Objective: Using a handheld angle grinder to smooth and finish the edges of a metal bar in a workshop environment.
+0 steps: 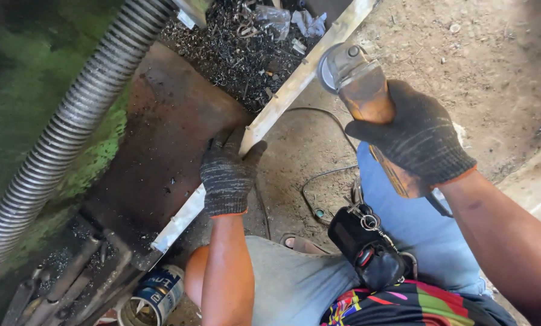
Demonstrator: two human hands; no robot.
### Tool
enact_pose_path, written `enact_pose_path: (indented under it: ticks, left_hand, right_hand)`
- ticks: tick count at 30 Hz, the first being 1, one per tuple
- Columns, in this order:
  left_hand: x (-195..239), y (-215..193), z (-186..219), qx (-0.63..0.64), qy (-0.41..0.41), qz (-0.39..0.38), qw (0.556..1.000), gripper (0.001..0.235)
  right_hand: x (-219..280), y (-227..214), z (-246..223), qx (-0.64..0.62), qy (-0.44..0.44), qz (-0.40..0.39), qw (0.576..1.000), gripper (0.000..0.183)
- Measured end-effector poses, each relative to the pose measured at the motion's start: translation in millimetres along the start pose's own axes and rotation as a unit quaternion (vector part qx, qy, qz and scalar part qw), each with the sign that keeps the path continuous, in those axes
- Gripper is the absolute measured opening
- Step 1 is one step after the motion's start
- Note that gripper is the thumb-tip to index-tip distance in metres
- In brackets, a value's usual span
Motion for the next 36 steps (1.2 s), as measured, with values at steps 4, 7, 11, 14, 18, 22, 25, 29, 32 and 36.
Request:
enact_pose_path:
  ticks: [4,7,11,14,18,22,25,29,32,36]
  left_hand:
    - [-0.1,-3.4,3.0,0.007,0.012,0.005,1.0,0.051]
    - [1.2,2.0,-0.6,0.003,0.001,0.009,1.0,0.054]
    - [-3.3,-5.6,8.0,-0.005,0.018,0.008,1.0,0.05]
    - [-3.8,-9.3,5.7,-0.004,0.018,0.016,1.0,0.051]
    - [-5.7,-19.4,8.0,0.004,0.012,0.015,1.0,0.043]
    - [-2.2,-13.7,-4.3,0.007,-0.024,0.005,1.0,0.048]
    - [1.2,-8.1,-7.3,0.04,0.003,0.009,0.999,0.05]
    - [1.9,2.8,-15.2,0.034,-0.027,-0.046,0.998,0.052]
    - [3.4,1.1,-17.7,0.049,-0.032,-0.056,0.997,0.05]
    - [4.0,11.1,-22.1,0.046,-0.056,-0.098,0.993,0.056]
  right_hand:
    - [19.4,9.8,-12.8,0.114,0.023,-0.015,0.993,0.061]
    - [28.5,15.2,-24.5,0.241,-0.017,0.002,0.97,0.058]
    - [19.3,26.7,-12.4,0.026,-0.015,-0.064,0.998,0.05]
    - [9.5,10.4,-14.1,0.023,-0.004,-0.02,1.0,0.049]
    - [4.9,4.2,-14.8,0.033,0.006,-0.001,0.999,0.052]
    - [16.7,33.3,-16.3,0.116,-0.001,-0.018,0.993,0.06]
    - [31.9,53.1,-31.6,0.148,-0.087,-0.008,0.985,0.048]
    - [33.8,60.7,-35.9,0.097,-0.093,-0.032,0.99,0.045]
    - [39.0,52.9,-48.7,0.078,-0.043,-0.011,0.996,0.039]
    - [39.7,56.0,-45.1,0.06,0.011,0.011,0.998,0.041]
Point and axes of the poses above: each hand's wrist, its own x-axis away from the middle knuckle, its own y-axis out of the palm, z = x × y, the point moved 7 cm from there along -x, towards the middle knuckle, and after that the axes turned 6 degrees about -z, right-handed, at the moved point
